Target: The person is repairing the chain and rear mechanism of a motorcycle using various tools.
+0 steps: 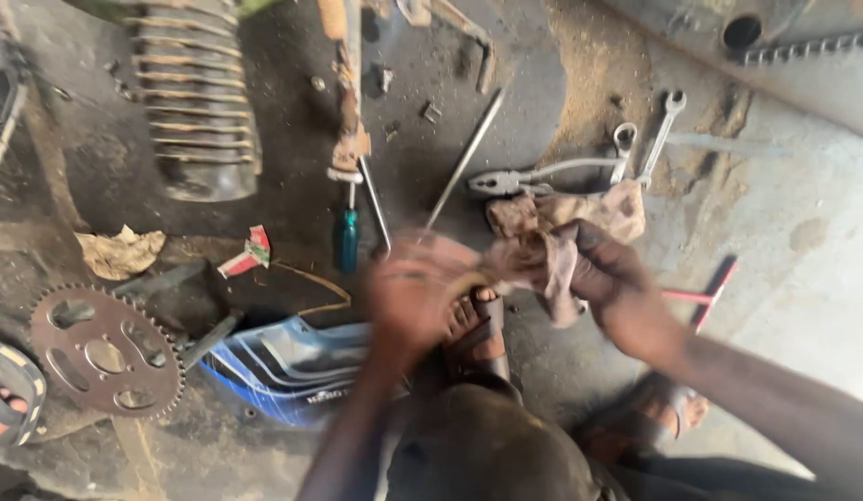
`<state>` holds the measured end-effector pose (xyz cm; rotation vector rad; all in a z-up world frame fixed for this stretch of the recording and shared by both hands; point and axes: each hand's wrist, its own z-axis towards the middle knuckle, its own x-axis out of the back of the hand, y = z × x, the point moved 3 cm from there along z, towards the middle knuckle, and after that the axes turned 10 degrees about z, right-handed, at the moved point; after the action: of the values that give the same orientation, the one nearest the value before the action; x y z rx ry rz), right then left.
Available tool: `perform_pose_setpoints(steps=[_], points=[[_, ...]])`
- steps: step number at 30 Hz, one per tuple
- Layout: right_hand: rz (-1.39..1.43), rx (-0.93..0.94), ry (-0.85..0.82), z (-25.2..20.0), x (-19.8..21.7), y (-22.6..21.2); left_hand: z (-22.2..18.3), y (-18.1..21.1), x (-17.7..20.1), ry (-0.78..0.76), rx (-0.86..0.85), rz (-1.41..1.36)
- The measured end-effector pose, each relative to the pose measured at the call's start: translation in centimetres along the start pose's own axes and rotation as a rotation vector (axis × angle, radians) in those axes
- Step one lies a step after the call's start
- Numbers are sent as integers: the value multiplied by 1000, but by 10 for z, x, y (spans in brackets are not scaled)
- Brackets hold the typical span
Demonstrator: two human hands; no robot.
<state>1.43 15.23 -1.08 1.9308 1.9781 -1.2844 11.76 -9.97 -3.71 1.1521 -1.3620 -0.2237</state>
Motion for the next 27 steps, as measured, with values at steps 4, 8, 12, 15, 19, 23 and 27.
perform_pose_setpoints(steps=[4, 8, 12, 15, 19, 23, 27], points=[[-552, 345, 43, 1, -4, -13, -14, 22, -101, -594, -1, -466], [-752, 362, 110, 5, 11, -26, 11, 41, -110, -546, -22, -628], [-546, 157, 178, 18, 34, -32, 77, 48, -82, -521, -123, -480], [-163, 296, 28, 19, 30, -44, 130, 18, -78, -7, -198, 169], [-119, 463, 23, 17, 32, -59, 158, 4, -90, 54, -148, 555], [-436, 482, 63, 19, 57, -63, 173, 7, -95, 32, -191, 664], [-251, 471, 1, 46, 53, -83, 170, 11, -95, 21, -235, 648]])
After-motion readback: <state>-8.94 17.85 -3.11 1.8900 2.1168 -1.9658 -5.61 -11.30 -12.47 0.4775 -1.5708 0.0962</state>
